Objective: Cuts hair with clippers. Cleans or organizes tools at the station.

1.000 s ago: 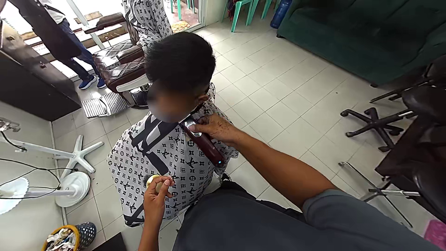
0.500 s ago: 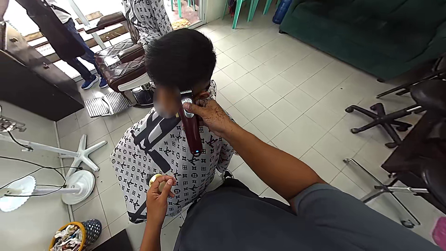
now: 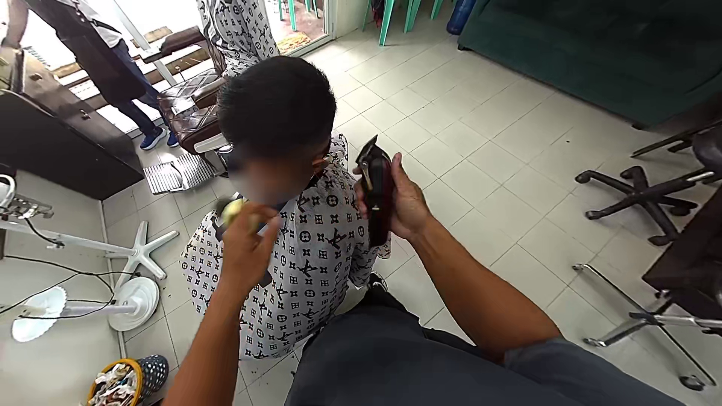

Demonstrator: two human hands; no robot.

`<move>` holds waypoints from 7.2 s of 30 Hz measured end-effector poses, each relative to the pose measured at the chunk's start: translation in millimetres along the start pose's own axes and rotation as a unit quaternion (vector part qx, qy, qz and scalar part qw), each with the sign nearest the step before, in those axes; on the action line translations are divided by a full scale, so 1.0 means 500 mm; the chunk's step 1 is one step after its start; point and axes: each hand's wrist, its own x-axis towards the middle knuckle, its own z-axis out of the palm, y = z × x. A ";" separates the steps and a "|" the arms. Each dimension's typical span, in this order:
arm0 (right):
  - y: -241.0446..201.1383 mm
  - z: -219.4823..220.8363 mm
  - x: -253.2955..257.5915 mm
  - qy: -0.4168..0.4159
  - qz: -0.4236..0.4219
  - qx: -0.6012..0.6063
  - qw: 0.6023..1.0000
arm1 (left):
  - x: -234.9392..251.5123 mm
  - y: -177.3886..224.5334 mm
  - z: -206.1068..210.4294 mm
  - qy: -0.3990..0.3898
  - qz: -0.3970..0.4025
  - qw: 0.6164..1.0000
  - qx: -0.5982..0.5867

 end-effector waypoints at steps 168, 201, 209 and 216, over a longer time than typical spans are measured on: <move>-0.106 -0.417 0.707 -0.546 0.486 -0.050 0.680 | 0.509 0.244 0.513 0.334 -0.406 0.851 -0.007; -0.181 -0.164 0.689 -0.694 0.194 -0.219 0.658 | 0.490 0.322 0.333 0.396 -0.486 0.646 0.436; -0.194 -0.189 0.757 -0.795 0.084 -0.216 0.561 | 0.476 0.373 0.424 0.550 -0.231 0.630 0.497; -0.129 -0.452 0.852 -0.505 0.407 -0.160 0.744 | 0.572 0.219 0.539 0.496 -0.280 0.821 -0.033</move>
